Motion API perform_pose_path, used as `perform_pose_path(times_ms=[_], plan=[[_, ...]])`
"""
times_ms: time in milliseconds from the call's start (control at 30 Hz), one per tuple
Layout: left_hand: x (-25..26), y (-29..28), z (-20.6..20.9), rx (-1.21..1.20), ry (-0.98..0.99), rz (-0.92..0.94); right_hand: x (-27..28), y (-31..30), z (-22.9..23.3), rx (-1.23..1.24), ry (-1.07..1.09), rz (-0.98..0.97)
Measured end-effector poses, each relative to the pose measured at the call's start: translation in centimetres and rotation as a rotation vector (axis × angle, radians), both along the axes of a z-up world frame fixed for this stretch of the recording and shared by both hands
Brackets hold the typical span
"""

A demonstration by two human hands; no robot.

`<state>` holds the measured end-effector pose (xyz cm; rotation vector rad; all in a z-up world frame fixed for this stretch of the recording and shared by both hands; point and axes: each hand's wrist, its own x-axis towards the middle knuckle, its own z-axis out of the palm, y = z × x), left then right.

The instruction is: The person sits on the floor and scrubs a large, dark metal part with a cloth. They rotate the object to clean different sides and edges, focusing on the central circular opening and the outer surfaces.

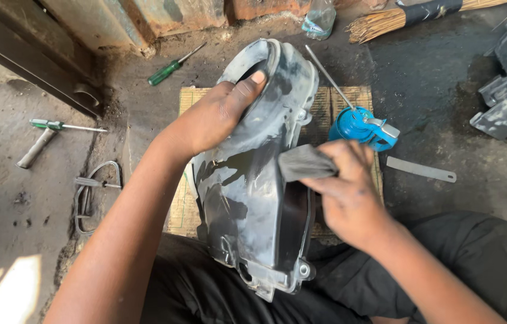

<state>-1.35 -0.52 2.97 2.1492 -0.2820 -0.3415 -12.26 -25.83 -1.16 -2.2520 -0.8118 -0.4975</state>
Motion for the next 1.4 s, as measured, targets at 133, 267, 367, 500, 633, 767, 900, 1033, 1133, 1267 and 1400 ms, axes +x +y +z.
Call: perform_pose_path(times_ms=[133, 267, 367, 500, 633, 767, 900, 1033, 1133, 1267, 1400], plan=[[0.6, -0.1, -1.4, 0.0, 0.014, -0.013, -0.7, 0.2, -0.1, -0.023, 0.093, 0.048], [1.8, 1.0, -2.8, 0.017, -0.043, 0.044, -0.9, -1.0, -1.0, 0.044, 0.149, 0.138], [2.1, 1.0, -3.4, 0.029, 0.028, 0.054, 0.2, -1.4, -2.4, 0.066, 0.152, 0.108], [2.6, -0.2, -4.4, 0.127, 0.049, 0.037, 2.0, -2.4, -3.3, -0.038, 0.172, -0.004], [3.5, 0.5, -5.9, 0.079, -0.056, 0.208, 3.2, -3.2, -4.5, 0.104, 0.19, -0.085], [4.5, 1.9, -7.1, -0.121, 0.167, 0.487, 3.8, -5.0, -3.9, 0.245, 0.252, -0.18], [6.5, 4.1, -9.4, -0.194, 0.082, 0.7, 3.7, -5.3, -3.5, 0.249, 0.187, -0.232], [7.8, 5.3, -12.7, -0.504, 0.314, 0.781, 3.5, -3.9, -4.9, 0.175, 0.202, -0.191], [8.2, 5.2, -14.4, -0.592, 0.318, 0.805, 2.2, -1.5, -5.9, 0.032, 0.174, -0.09], [7.4, 3.5, -16.6, -0.342, 0.346, 0.836, -0.2, 2.6, -6.6, -0.289, 0.164, 0.025], [6.5, 2.3, -19.8, -0.336, 0.38, 0.845, -1.2, 4.1, -7.8, -0.366, 0.156, 0.088]])
